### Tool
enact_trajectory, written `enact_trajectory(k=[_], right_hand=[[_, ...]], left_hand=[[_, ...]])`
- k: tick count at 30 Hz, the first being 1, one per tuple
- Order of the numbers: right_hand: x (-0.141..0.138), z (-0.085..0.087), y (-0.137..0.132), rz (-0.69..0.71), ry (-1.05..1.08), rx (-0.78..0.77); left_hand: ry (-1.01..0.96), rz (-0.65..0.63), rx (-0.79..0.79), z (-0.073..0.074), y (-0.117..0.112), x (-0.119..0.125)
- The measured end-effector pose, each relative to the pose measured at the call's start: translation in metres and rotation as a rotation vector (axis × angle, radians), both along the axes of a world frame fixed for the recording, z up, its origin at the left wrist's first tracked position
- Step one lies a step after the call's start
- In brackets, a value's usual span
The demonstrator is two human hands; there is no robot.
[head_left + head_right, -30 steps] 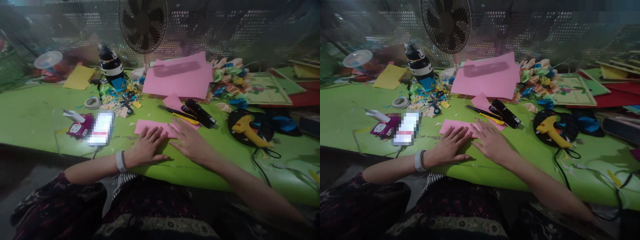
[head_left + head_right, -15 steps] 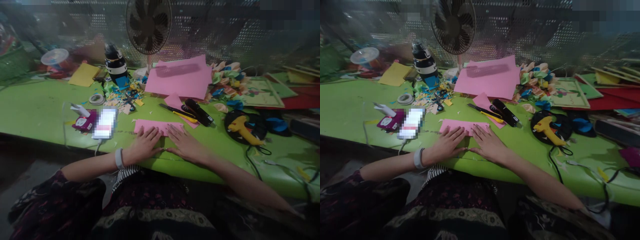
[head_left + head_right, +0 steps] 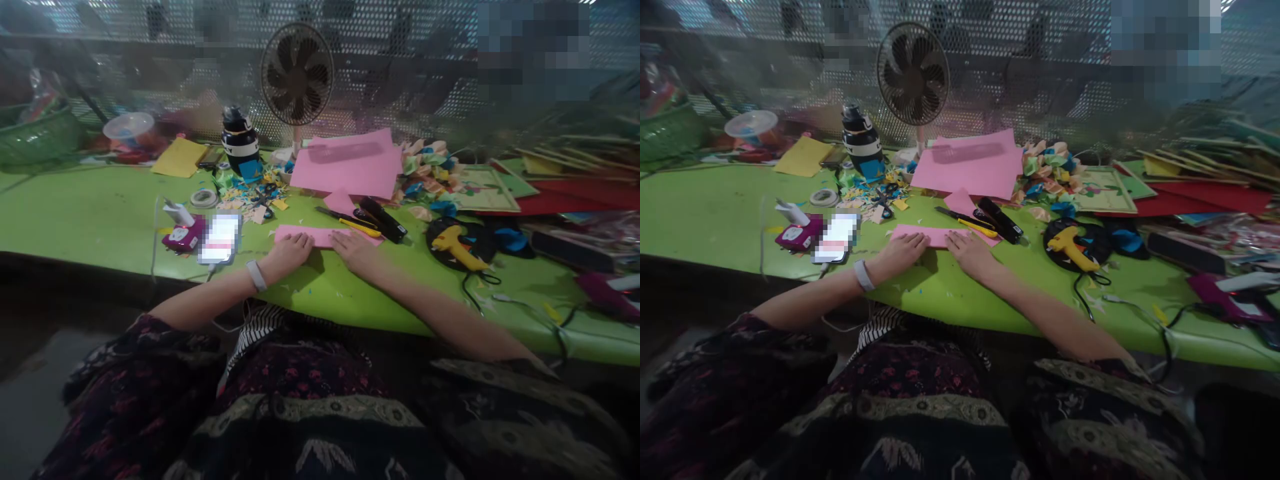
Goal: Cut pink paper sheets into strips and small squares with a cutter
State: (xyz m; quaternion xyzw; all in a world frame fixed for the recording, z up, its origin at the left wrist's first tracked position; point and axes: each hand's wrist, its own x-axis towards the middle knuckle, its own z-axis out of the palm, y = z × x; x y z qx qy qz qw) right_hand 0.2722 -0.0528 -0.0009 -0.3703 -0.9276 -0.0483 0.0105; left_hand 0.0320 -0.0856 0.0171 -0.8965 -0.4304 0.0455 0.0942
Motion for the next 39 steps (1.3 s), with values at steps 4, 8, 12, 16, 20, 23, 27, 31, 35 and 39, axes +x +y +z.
enact_trajectory(k=[4,8,12,16,20,23,27,31,35,39], right_hand=[[0.007,-0.013,0.001,-0.002,0.067,-0.027],[0.01,-0.018,0.0,-0.001,0.102,-0.066],[0.01,-0.019,0.0,0.019,0.141,-0.038],[0.009,-0.018,-0.003,0.04,0.162,0.001],[0.009,-0.02,-0.004,0.058,0.199,0.008],[0.009,-0.023,-0.002,0.051,0.224,-0.001],[0.008,-0.026,0.001,0.057,0.21,-0.006],[0.008,-0.024,0.0,0.049,0.192,-0.019],[0.007,-0.023,0.001,0.033,0.197,-0.054],[0.007,-0.023,0.003,0.016,0.206,-0.099]], left_hand=[[-0.113,-0.022,-0.009,-0.01,0.001,-0.005],[-0.165,-0.023,-0.024,-0.015,0.001,-0.01],[-0.158,-0.003,-0.034,-0.012,-0.003,-0.009],[-0.175,0.007,-0.012,-0.01,-0.007,-0.008],[-0.228,-0.005,0.022,-0.012,-0.006,-0.01],[-0.254,0.009,0.011,-0.016,-0.003,-0.009],[-0.302,0.009,0.013,-0.021,-0.001,-0.007],[-0.281,0.044,-0.004,-0.026,-0.001,-0.007],[-0.268,0.058,-0.039,-0.026,-0.003,-0.006],[-0.27,0.051,-0.016,-0.025,-0.004,-0.006]])
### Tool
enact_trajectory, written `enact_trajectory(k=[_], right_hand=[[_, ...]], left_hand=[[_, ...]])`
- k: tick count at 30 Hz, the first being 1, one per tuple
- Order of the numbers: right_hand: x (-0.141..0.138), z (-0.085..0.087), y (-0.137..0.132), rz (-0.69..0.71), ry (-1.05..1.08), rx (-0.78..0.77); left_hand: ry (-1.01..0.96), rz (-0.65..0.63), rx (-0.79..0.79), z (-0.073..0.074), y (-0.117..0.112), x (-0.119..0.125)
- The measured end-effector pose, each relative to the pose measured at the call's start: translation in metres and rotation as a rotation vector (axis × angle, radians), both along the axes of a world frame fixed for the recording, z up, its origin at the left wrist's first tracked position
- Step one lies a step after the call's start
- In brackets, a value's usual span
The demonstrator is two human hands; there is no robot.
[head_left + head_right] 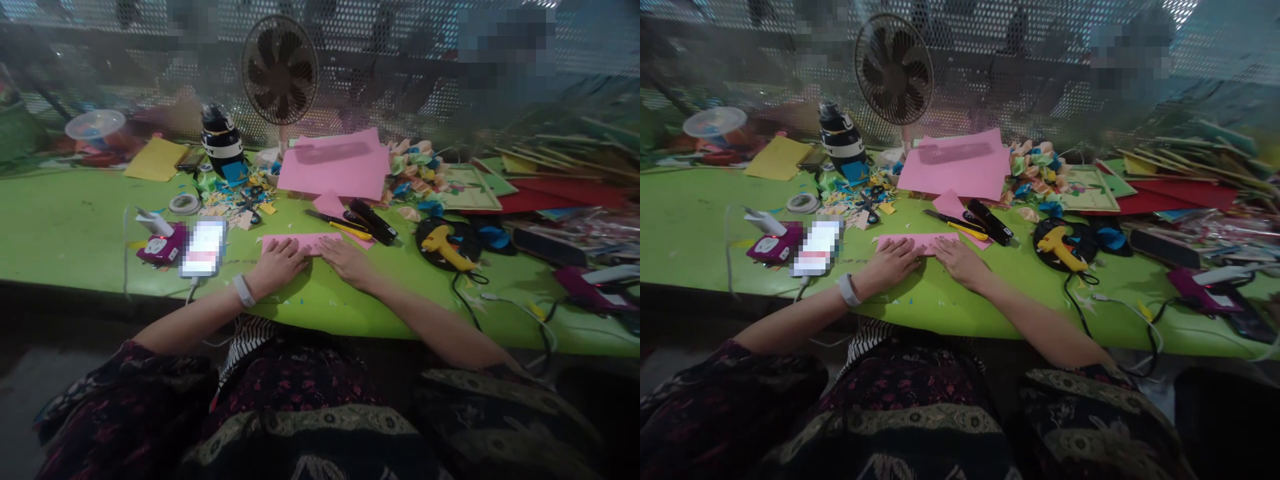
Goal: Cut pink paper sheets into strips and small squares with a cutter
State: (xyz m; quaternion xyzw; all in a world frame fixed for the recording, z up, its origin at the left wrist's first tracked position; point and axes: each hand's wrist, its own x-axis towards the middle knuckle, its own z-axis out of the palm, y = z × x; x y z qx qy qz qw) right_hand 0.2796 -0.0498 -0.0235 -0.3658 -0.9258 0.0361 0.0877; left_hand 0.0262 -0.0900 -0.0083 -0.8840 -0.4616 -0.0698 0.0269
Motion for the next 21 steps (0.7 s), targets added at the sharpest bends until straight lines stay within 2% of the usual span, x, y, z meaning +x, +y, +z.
enact_trajectory(k=[10,21], right_hand=[[0.0002,-0.0006,-0.0001,-0.011,-0.01,-0.03],[0.0026,0.0002,-0.0025,0.021,-0.006,0.005]], left_hand=[[-0.027,-0.008,0.029,-0.0036,-0.0002,-0.0008],[0.044,-0.022,0.04,0.002,-0.0021,0.0026]])
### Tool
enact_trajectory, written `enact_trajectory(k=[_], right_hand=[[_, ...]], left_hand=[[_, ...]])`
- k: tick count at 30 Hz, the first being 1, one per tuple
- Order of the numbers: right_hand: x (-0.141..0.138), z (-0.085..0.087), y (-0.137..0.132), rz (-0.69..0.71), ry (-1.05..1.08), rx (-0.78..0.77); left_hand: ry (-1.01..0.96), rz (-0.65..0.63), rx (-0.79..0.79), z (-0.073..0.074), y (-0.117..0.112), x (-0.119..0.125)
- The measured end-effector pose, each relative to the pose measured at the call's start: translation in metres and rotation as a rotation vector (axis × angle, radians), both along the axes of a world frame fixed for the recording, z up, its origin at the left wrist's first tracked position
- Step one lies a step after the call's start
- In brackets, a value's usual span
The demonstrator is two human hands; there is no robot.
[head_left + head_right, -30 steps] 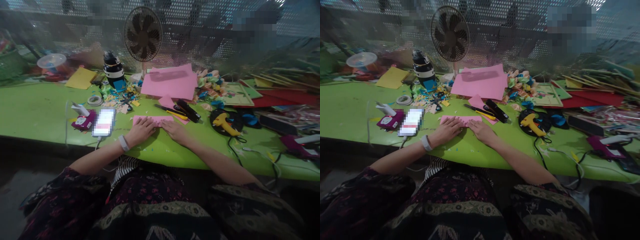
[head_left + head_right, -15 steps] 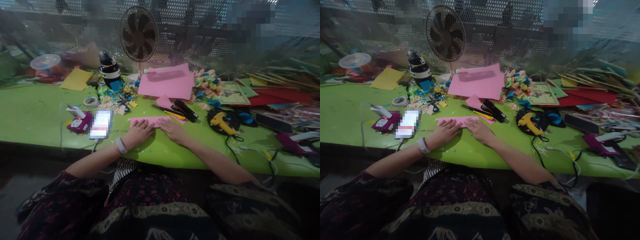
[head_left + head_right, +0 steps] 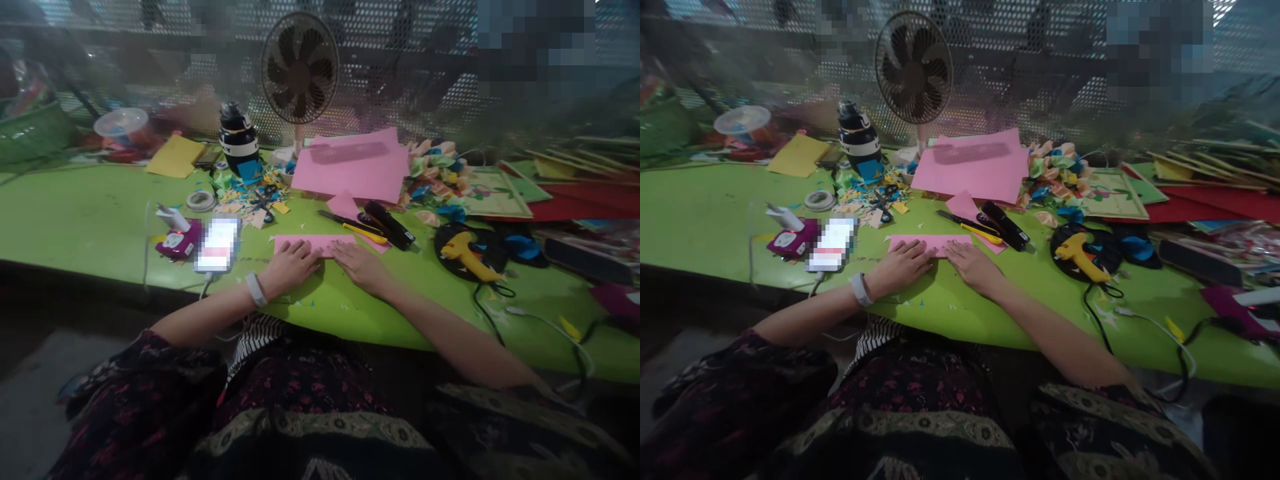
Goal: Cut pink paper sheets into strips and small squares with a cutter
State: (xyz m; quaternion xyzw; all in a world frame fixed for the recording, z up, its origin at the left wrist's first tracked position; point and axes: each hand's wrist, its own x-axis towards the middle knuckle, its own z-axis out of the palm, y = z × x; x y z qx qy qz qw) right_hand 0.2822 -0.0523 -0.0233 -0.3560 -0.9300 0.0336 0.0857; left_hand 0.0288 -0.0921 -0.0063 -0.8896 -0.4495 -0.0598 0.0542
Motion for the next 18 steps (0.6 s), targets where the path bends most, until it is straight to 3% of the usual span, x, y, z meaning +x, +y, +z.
enact_trajectory(k=[18], right_hand=[[0.0076,-0.0077,0.0012,0.024,0.024,0.055]], left_hand=[[-0.002,0.005,0.018,-0.0025,-0.0001,0.0029]])
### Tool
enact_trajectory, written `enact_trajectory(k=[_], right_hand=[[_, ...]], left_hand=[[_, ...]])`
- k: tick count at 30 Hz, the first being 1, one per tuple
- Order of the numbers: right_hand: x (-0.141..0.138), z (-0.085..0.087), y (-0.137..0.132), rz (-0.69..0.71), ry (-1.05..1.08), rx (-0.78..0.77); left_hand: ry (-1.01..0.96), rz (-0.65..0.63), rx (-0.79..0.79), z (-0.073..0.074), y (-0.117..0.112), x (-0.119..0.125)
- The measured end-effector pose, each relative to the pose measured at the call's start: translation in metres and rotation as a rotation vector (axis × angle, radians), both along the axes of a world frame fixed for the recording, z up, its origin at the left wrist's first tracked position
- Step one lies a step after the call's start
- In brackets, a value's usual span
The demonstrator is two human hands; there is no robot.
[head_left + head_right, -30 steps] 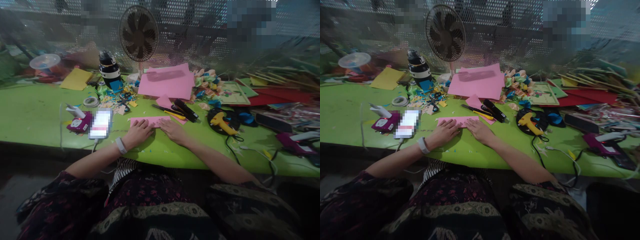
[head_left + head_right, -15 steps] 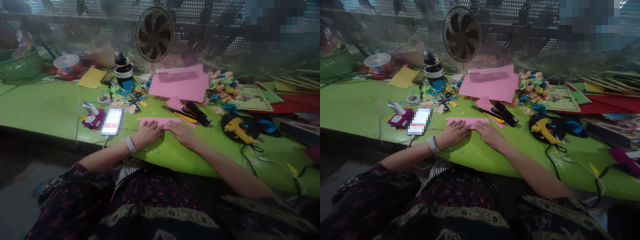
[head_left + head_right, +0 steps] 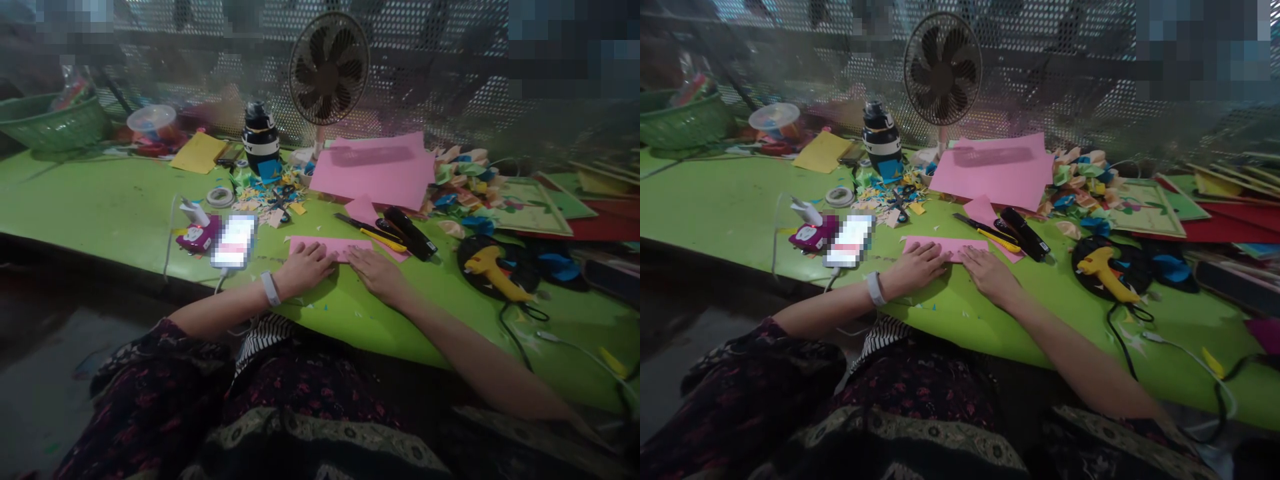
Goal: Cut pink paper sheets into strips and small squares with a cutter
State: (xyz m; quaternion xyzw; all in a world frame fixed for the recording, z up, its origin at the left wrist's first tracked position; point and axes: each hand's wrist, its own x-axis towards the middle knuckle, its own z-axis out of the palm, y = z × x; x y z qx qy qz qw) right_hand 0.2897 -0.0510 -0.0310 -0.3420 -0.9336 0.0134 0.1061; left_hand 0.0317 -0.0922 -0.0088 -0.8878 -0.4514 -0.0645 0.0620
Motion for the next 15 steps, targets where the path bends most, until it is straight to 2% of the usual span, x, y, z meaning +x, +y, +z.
enact_trajectory(k=[10,15], right_hand=[[0.0005,-0.0004,0.0034,-0.006,-0.001,-0.018],[0.0008,-0.0025,0.005,0.003,-0.007,-0.013]], left_hand=[[-0.027,0.018,-0.013,-0.0002,-0.0004,0.0003],[-0.007,0.021,-0.066,0.005,-0.0015,0.0009]])
